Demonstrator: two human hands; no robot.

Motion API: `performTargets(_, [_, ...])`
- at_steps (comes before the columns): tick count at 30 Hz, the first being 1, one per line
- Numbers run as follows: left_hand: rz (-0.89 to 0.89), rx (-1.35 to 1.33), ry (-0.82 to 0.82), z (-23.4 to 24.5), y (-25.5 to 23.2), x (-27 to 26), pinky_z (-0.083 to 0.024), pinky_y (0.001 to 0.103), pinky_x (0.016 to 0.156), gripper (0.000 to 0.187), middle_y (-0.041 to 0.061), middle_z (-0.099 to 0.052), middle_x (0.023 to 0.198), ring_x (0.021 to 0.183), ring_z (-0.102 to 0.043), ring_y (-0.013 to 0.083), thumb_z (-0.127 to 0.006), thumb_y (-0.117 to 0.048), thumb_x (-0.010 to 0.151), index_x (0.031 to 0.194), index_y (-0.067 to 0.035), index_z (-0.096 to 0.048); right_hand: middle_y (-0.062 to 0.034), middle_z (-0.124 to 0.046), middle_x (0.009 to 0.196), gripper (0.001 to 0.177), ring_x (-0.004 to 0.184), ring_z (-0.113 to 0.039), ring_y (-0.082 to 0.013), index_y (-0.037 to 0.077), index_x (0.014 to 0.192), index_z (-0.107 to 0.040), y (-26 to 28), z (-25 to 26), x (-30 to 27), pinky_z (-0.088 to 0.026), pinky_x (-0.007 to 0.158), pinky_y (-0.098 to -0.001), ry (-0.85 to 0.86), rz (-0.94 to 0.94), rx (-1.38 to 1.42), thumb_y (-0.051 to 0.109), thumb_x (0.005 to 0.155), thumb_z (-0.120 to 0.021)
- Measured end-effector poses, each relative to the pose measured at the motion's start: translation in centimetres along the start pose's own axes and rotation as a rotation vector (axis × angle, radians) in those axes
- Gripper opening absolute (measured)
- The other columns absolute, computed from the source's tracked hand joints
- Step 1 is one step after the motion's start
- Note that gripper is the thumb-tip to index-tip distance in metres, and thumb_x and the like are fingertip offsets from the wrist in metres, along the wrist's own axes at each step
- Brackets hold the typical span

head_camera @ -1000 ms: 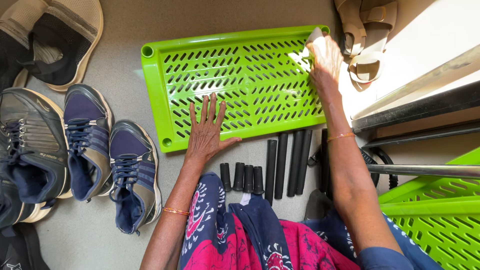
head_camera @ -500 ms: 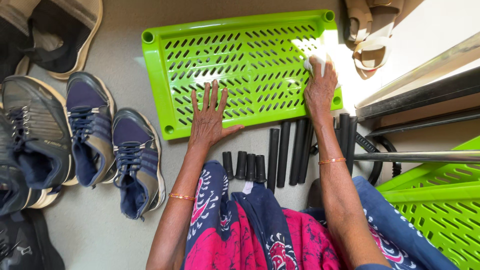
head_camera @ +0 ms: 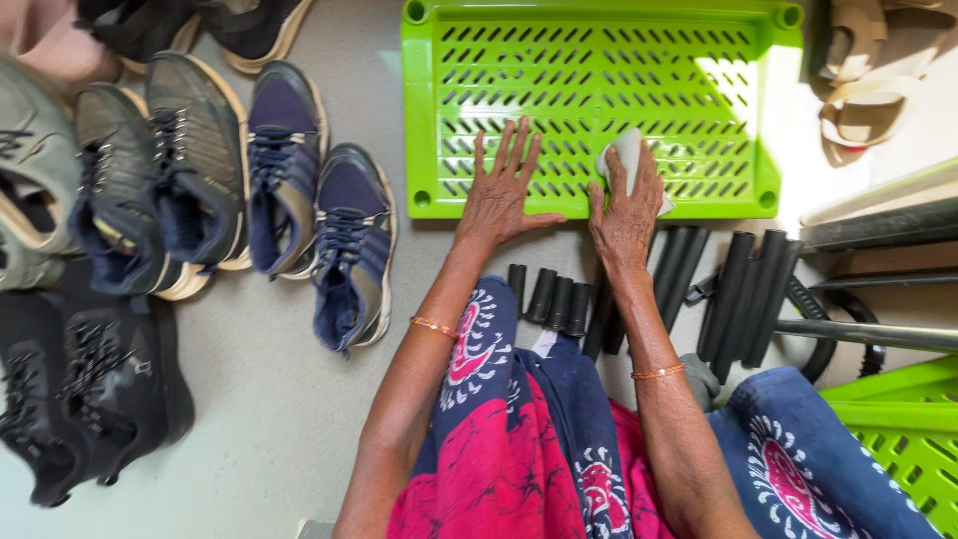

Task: The person wipes a green plastic tray with a white cloth, then inserts black cylindrical legs into the tray's corner holes. The person sits on the floor surrounded by shoes and other disassembled tray parts.

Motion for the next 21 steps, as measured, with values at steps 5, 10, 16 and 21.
performTargets(5, [0.04,0.032,-0.065,1.1,0.3,-1.1,-0.001,0.065,0.128,0.124,0.023,-0.01,0.171,0.16,-0.007,0.0347,-0.056,-0.084,0.081,0.163,0.002,-0.02,-0.0348,-0.027,0.16,0.048,0.145,-0.028,-0.054,0.008,0.141,-0.058,1.7,0.3,1.4,-0.03,0.117,-0.0599,0.046,0.166,0.122,0.016,0.097,-0.077])
performTargets(10, [0.268,0.05,-0.188,3.0,3.5,-6.2,-0.005,0.065,0.127,0.118,0.029,-0.013,0.168,0.158,-0.009,0.0405,-0.059,-0.074,0.085,0.159,0.009,-0.021,-0.0267,-0.04,0.162,0.04,0.149,-0.04,-0.0489,0.006,0.142,-0.059,3.6,-1.6,3.5,-0.036,0.122,-0.0558,0.004,0.111,0.108,0.001,0.103,-0.067])
performTargets(16, [0.373,-0.014,-0.362,2.7,6.8,-10.6,-0.015,0.061,0.128,0.111,0.03,-0.017,0.167,0.157,-0.018,0.0416,-0.065,-0.064,0.089,0.158,0.01,-0.019,-0.027,-0.042,0.159,0.038,0.144,-0.044,-0.0479,0.005,0.14,-0.061,9.4,-6.1,6.3,-0.04,0.119,-0.0499,0.14,0.174,0.386,-0.001,0.102,-0.064])
performTargets(21, [0.346,-0.199,-0.397,1.7,8.1,-11.9,-0.027,0.052,0.129,0.107,0.029,-0.026,0.166,0.154,-0.034,0.0398,-0.071,-0.05,0.091,0.161,0.007,-0.014,-0.0235,-0.046,0.157,0.031,0.145,-0.048,-0.0412,0.01,0.143,-0.063,13.7,-11.4,15.8,-0.043,0.122,-0.0496,-0.027,0.24,0.562,0.011,0.112,-0.064])
Point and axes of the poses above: each hand's wrist, its own x-axis towards the middle knuckle, its own z-axis out of the back of the hand, y = z × x, the point moved 6 cm from there along x, towards the middle knuckle
